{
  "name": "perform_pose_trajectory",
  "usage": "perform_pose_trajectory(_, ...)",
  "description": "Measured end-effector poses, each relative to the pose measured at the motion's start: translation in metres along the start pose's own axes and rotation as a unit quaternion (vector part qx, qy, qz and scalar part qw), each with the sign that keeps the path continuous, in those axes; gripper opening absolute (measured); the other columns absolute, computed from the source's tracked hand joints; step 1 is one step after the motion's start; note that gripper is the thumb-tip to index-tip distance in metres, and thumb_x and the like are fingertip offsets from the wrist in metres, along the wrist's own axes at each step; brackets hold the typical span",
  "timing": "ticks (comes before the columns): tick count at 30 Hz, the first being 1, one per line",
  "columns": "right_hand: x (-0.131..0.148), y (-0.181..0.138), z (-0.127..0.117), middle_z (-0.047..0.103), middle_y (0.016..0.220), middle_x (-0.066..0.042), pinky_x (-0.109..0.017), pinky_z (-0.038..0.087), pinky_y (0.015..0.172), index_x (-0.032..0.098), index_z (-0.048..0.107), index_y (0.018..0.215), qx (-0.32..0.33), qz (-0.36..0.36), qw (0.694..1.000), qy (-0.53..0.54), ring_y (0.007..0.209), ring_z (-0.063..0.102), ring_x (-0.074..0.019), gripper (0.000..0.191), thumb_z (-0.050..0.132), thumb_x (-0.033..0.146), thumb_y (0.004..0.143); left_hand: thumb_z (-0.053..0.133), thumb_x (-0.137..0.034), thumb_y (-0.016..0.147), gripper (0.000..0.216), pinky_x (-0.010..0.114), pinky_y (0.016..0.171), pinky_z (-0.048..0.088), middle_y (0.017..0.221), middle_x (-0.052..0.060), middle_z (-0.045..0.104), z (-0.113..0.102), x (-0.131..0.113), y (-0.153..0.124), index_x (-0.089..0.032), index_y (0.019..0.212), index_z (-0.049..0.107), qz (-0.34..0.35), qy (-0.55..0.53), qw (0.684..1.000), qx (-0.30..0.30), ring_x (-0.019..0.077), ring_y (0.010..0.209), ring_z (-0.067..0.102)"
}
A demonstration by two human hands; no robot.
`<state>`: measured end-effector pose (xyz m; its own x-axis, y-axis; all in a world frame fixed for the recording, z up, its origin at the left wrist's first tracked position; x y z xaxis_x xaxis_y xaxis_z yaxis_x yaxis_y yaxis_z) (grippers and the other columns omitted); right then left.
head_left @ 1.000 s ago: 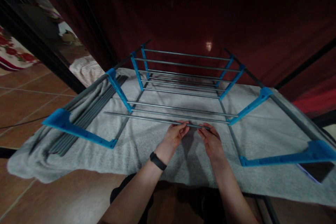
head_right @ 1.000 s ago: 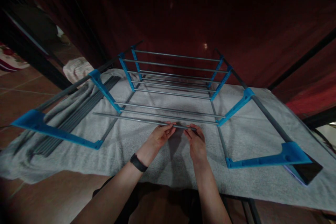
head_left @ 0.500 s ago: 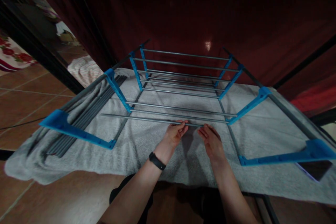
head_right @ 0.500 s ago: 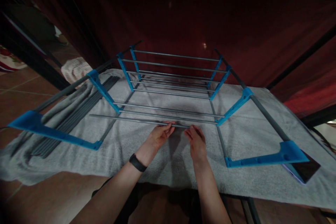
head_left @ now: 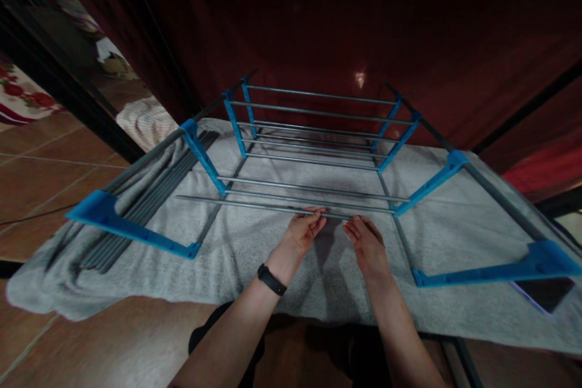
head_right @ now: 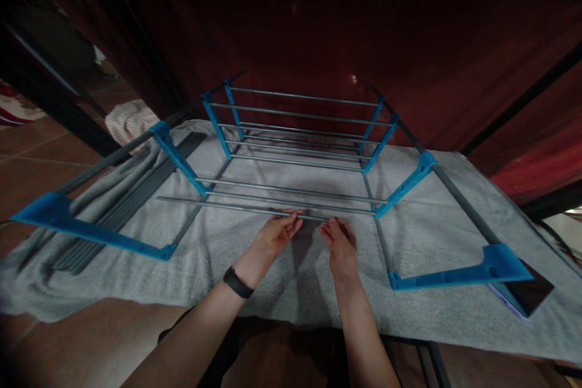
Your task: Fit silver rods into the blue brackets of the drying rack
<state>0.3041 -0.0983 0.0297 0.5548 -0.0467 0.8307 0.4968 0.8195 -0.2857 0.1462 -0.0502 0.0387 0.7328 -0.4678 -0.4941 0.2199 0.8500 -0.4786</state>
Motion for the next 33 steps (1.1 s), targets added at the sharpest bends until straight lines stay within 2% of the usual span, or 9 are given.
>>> perform_pose_trajectory(4, 0.001, 0.001, -0.001, 0.069, 0.076, 0.002, -0.030, 0.060, 0.077, 0.022, 0.071, 0.076, -0.004, -0.009, 1.000, -0.020, 0.073, 0.066, -0.0136, 0.041, 0.096, 0.039, 0.048, 0.071, 0.006, 0.074, 0.021, 0.030, 0.085, 0.058, 0.084, 0.006, 0.077, 0.001, 0.000, 0.000, -0.014, 0.076, 0.067, 0.005, -0.001, 1.000, -0.004, 0.0166, 0.083, 0.074)
perform_pose_trajectory(14, -0.005, -0.007, 0.004, 0.070, 0.083, 0.000, -0.035, 0.059, 0.084, 0.022, 0.072, 0.086, 0.042, -0.019, 0.998, -0.048, 0.078, 0.068, -0.0153, 0.035, 0.090, 0.035, 0.059, 0.075, 0.003, 0.073, 0.019, 0.029, 0.080, 0.060, 0.082, 0.006, 0.075, 0.002, 0.016, -0.003, -0.013, 0.079, 0.067, -0.026, 0.007, 0.999, 0.028, 0.0159, 0.075, 0.073)
perform_pose_trajectory(19, -0.006, -0.011, 0.008, 0.070, 0.086, 0.001, -0.035, 0.060, 0.084, 0.023, 0.071, 0.085, 0.051, -0.014, 0.997, -0.047, 0.081, 0.068, -0.0153, 0.035, 0.091, 0.035, 0.060, 0.078, 0.002, 0.072, 0.021, 0.030, 0.079, 0.060, 0.075, 0.004, 0.073, 0.003, 0.020, -0.003, -0.014, 0.082, 0.068, -0.024, 0.012, 0.999, 0.036, 0.0163, 0.072, 0.073)
perform_pose_trajectory(26, -0.005, -0.013, 0.010, 0.071, 0.083, 0.000, -0.031, 0.059, 0.079, 0.021, 0.071, 0.086, 0.052, -0.006, 0.997, -0.050, 0.080, 0.069, -0.0160, 0.036, 0.091, 0.036, 0.060, 0.084, -0.004, 0.069, 0.020, 0.027, 0.072, 0.055, 0.072, 0.005, 0.072, 0.004, 0.029, -0.002, -0.013, 0.081, 0.071, -0.013, 0.044, 0.998, 0.041, 0.0158, 0.070, 0.071)
perform_pose_trajectory(33, -0.003, -0.016, 0.013, 0.071, 0.077, -0.001, -0.031, 0.057, 0.072, 0.020, 0.070, 0.077, 0.064, 0.011, 0.994, -0.087, 0.075, 0.067, -0.0164, 0.039, 0.091, 0.048, 0.059, 0.088, -0.010, 0.064, 0.021, 0.026, 0.069, 0.052, 0.070, 0.004, 0.072, 0.006, 0.034, -0.003, -0.013, 0.077, 0.073, -0.009, 0.058, 0.997, 0.041, 0.0139, 0.064, 0.067)
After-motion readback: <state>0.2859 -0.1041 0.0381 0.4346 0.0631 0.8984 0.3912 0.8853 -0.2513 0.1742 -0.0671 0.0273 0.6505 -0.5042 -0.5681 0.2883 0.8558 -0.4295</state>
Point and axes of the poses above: each hand's wrist, its own y-axis towards the middle knuckle, its own z-axis out of the palm, x = y × z, the point moved 2 cm from there along y, towards the middle knuckle
